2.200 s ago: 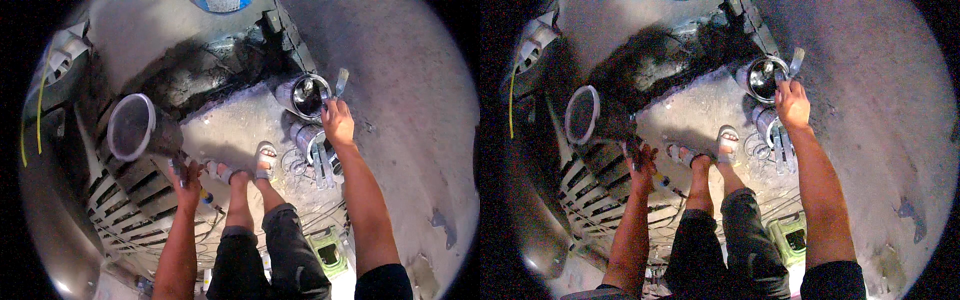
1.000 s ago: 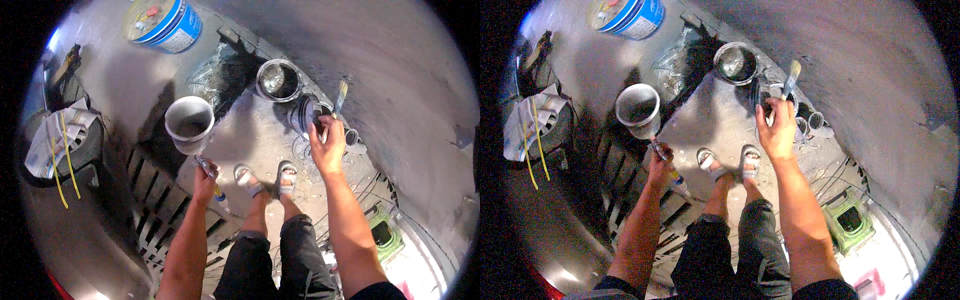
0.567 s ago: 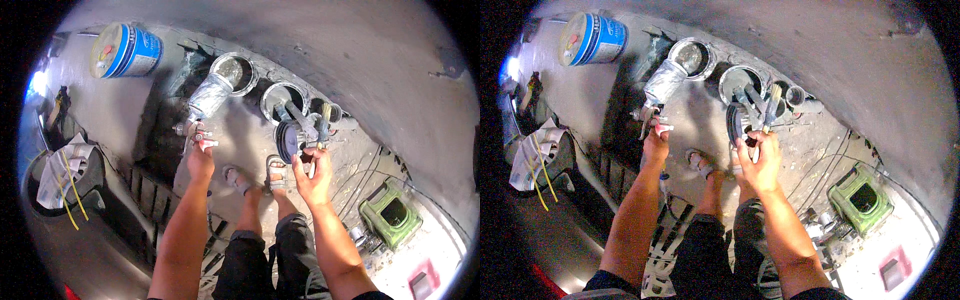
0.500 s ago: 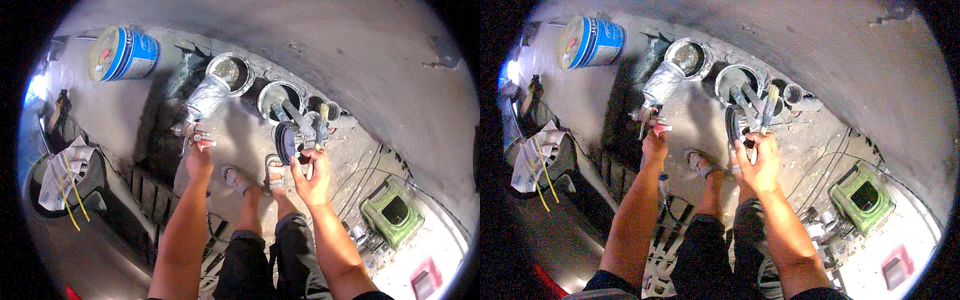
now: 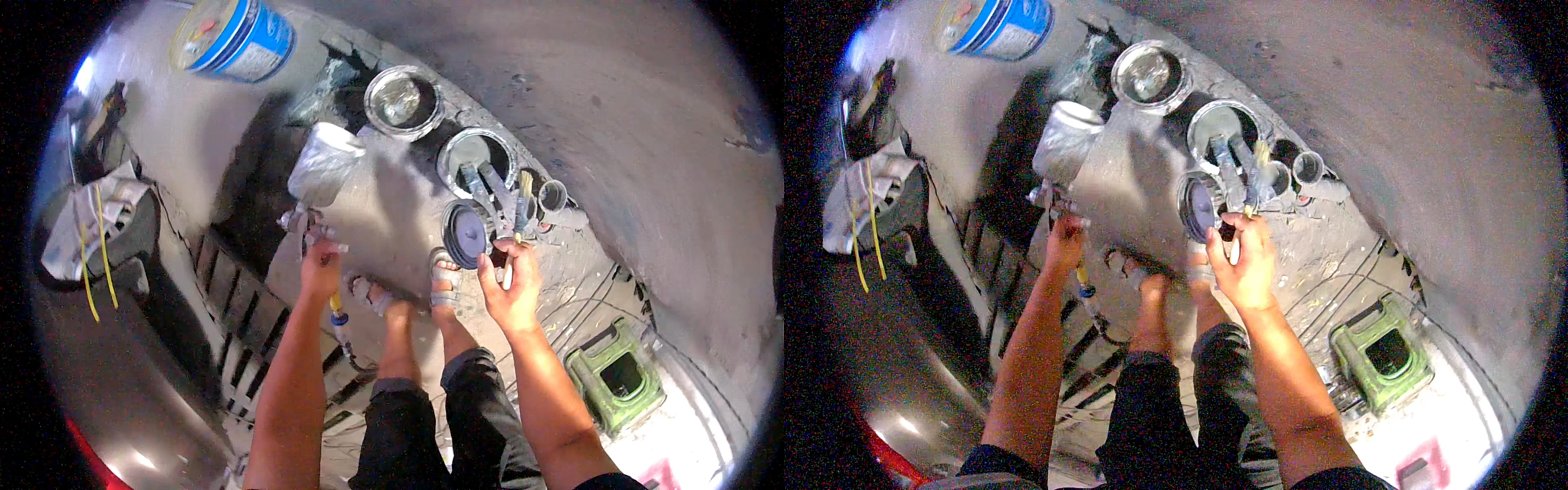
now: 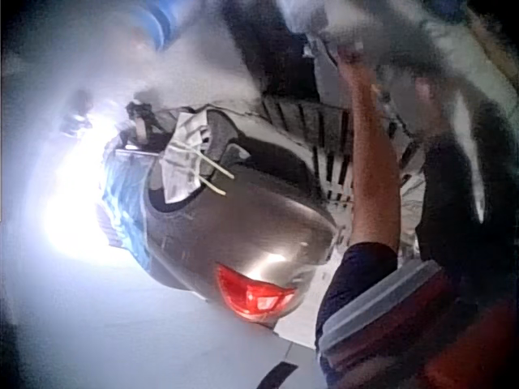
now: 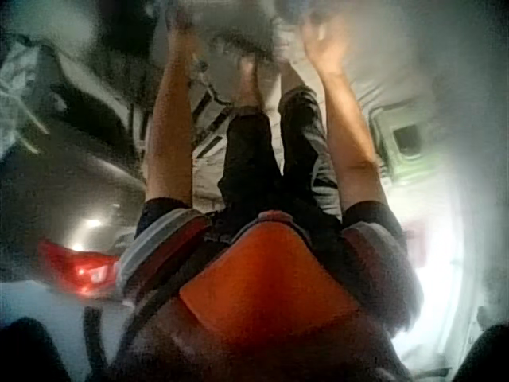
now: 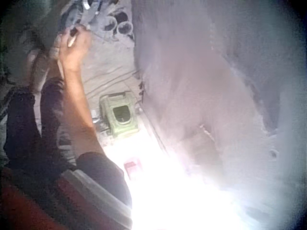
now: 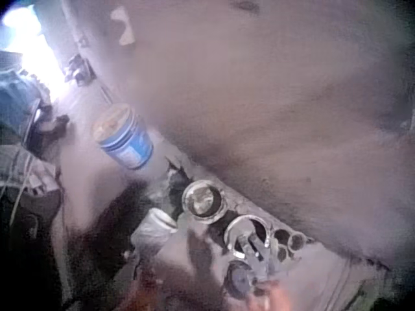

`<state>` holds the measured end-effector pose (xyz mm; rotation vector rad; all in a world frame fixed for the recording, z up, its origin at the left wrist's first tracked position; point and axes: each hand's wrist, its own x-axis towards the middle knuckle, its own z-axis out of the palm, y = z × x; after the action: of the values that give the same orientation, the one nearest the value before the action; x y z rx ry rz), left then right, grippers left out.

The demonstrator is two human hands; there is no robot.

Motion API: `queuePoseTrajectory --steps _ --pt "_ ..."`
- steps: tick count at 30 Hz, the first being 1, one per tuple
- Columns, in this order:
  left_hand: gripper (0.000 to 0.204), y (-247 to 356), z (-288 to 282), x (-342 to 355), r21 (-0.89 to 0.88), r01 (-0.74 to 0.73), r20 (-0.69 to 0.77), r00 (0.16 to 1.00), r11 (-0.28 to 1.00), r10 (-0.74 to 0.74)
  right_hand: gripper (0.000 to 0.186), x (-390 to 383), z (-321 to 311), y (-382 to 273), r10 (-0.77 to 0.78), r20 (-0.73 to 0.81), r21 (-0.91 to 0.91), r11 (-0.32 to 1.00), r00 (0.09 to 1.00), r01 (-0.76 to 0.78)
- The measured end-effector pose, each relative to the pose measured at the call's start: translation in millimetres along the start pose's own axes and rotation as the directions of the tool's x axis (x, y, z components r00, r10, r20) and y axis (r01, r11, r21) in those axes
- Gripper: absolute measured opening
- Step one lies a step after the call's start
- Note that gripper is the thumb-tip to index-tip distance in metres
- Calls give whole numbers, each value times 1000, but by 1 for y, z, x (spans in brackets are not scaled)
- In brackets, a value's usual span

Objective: The person pours paint from a large blue bucket into a smaller metal container using a brush to assist. They then stir the paint in the smaller container. The person moves to a shelf, retrieves a plastic cup, and pours liquid from a white container into the cup.

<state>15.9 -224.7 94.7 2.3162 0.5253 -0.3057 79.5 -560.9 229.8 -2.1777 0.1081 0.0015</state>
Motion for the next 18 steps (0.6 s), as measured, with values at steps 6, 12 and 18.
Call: queuePoseTrajectory --steps 6,12,18 --pt "24 -96 -4 -83 -521 660 415 750 542 -515 26 -34 78 32 -126 285 -152 973 950 175" --pt "27 -178 58 -130 -486 796 461 584 361 -668 25 -64 199 140 -134 576 -164 947 807 275" --pt "22 -270 129 -142 -651 646 341 718 398 -607 27 -49 262 192 -279 649 -217 824 708 524"
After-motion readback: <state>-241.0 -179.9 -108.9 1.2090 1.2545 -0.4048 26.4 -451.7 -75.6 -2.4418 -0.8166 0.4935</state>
